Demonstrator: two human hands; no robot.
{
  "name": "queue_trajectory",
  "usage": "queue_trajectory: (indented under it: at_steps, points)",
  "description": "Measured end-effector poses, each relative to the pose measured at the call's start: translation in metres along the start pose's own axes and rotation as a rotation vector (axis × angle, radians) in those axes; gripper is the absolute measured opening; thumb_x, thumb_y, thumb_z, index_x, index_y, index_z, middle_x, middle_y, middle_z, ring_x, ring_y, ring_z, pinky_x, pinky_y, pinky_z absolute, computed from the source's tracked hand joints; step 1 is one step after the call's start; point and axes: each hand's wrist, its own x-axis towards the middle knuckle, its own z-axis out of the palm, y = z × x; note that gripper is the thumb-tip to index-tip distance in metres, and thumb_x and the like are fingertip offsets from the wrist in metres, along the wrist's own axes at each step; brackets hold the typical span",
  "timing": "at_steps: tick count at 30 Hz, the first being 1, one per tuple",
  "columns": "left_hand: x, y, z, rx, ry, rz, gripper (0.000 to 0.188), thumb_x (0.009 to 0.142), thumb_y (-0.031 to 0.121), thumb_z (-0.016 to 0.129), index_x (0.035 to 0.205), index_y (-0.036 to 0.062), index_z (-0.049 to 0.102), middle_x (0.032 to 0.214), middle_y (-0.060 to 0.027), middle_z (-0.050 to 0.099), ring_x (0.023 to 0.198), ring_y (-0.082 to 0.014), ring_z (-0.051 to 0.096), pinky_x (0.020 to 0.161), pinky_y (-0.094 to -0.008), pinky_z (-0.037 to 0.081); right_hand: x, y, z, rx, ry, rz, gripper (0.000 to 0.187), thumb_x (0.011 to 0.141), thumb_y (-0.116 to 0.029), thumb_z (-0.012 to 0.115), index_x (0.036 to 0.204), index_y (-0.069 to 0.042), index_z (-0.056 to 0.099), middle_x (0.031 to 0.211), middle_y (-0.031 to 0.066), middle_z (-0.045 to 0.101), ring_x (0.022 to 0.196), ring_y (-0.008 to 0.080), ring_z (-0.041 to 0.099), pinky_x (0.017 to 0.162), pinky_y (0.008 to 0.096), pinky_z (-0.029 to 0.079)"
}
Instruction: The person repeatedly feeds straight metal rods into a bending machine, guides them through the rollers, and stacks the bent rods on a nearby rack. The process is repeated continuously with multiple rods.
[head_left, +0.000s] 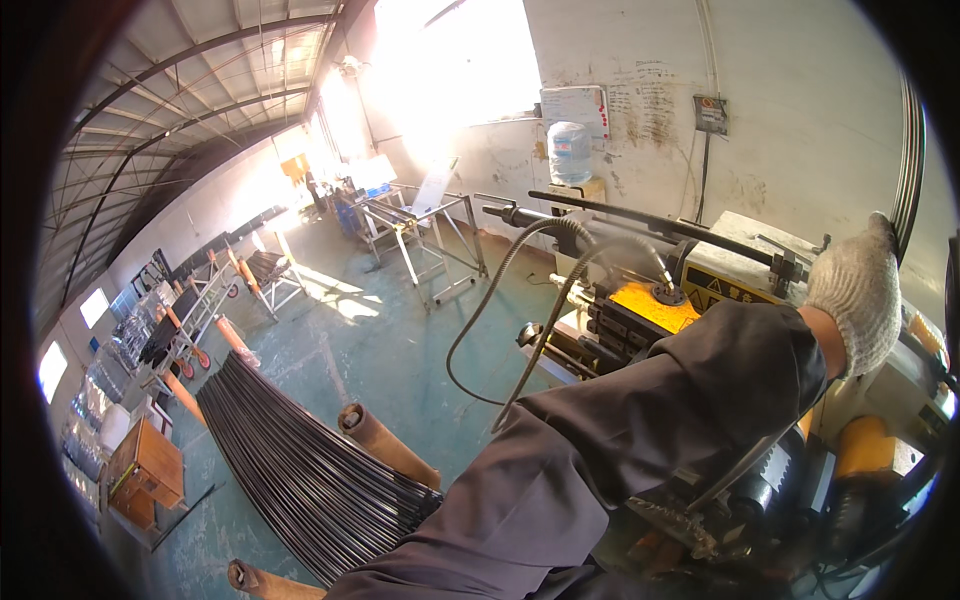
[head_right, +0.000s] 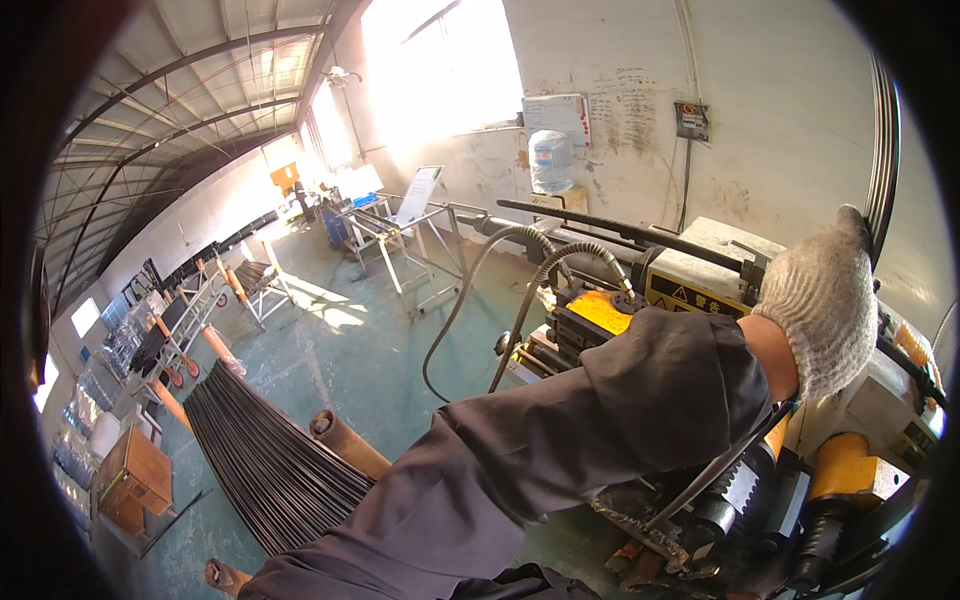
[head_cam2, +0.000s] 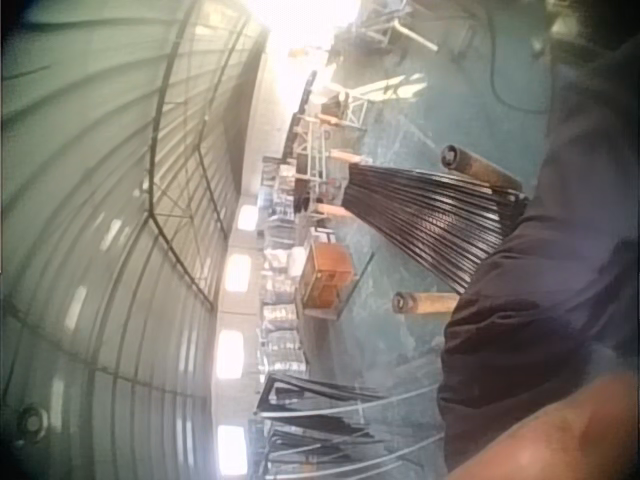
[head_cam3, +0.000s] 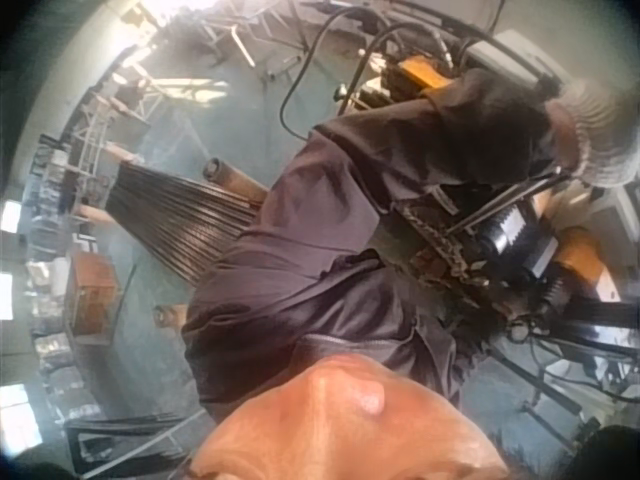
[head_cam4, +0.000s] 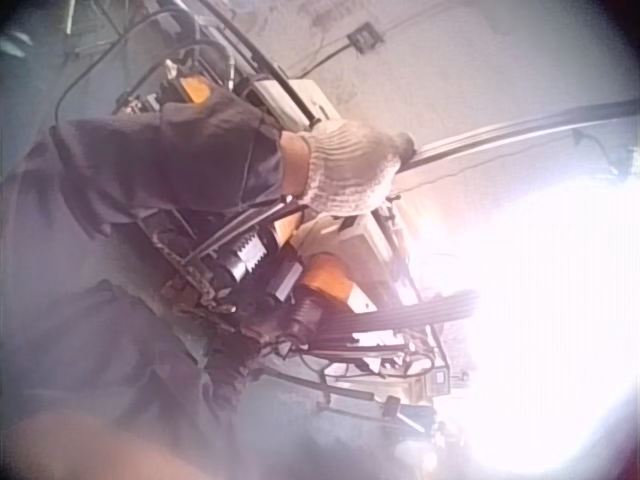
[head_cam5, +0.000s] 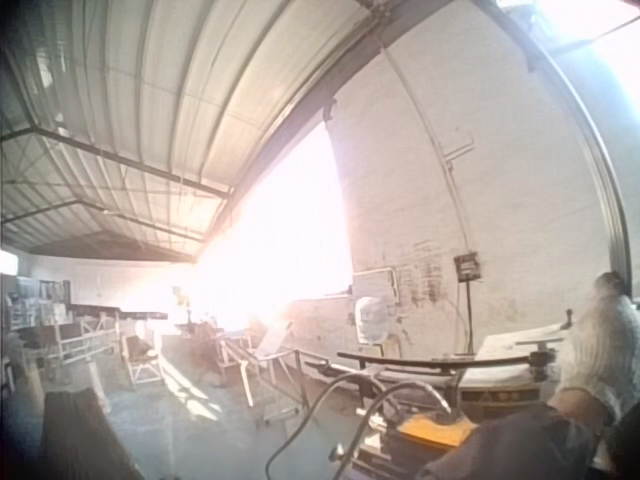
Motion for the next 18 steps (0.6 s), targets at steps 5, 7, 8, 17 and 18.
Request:
queue_trajectory:
  at_steps: [5, 7, 8, 17, 18]
  points:
    - [-0.001, 0.001, -0.003, 0.012, -0.022, 0.019, 0.05, 0.109, 0.033, 0.065, 0.145, -0.0025, 0.068, 0.11, -0.016, 0.082, 0.103, -0.032, 0.078, 0.092, -0.0471, 0.061, 0.0, 0.0, 0.0, -0.001, -0.009, -0.002, 0.03, 0.111, -0.023, 0.07, 0.125, 0.003, 0.076, 0.112, 0.0119, 0.08, 0.102, 0.0242, 0.072, 0.094, 0.0404, 0.057]
    - [-0.001, 0.001, -0.004, 0.093, -0.025, 0.045, 0.049, 0.109, 0.033, 0.065, 0.143, -0.0015, 0.07, 0.11, -0.0154, 0.082, 0.102, -0.0318, 0.078, 0.091, -0.0474, 0.061, 0.001, 0.0, -0.001, -0.001, -0.012, -0.002, 0.029, 0.111, -0.022, 0.07, 0.125, 0.003, 0.076, 0.112, 0.012, 0.08, 0.102, 0.0242, 0.072, 0.093, 0.0405, 0.057]
    - [-0.001, -0.001, -0.004, 0.146, -0.031, 0.064, 0.048, 0.109, 0.033, 0.065, 0.142, -0.001, 0.071, 0.11, -0.0151, 0.083, 0.102, -0.0316, 0.078, 0.09, -0.0475, 0.061, 0.001, 0.0, -0.001, 0.0, -0.013, -0.007, 0.029, 0.111, -0.022, 0.07, 0.125, 0.003, 0.076, 0.112, 0.012, 0.08, 0.102, 0.0243, 0.072, 0.093, 0.0405, 0.057]
    - [-0.017, -0.043, 0.011, 0.666, -0.109, 0.534, 0.03, 0.101, 0.028, 0.068, 0.114, 0.0123, 0.09, 0.105, -0.0098, 0.086, 0.1, -0.0327, 0.078, 0.093, -0.0477, 0.059, 0.001, 0.002, -0.001, 0.008, -0.04, -0.003, 0.028, 0.11, -0.021, 0.071, 0.124, 0.003, 0.075, 0.111, 0.0125, 0.08, 0.1, 0.0246, 0.072, 0.092, 0.0409, 0.057]
    - [-0.019, -0.046, 0.011, 0.615, -0.126, 0.469, 0.031, 0.103, 0.027, 0.067, 0.121, 0.0142, 0.089, 0.114, -0.0099, 0.086, 0.106, -0.0308, 0.079, 0.097, -0.045, 0.058, 0.001, 0.002, -0.002, 0.009, -0.042, -0.002, 0.028, 0.11, -0.021, 0.071, 0.123, 0.003, 0.075, 0.111, 0.0125, 0.08, 0.1, 0.0246, 0.072, 0.092, 0.041, 0.057]
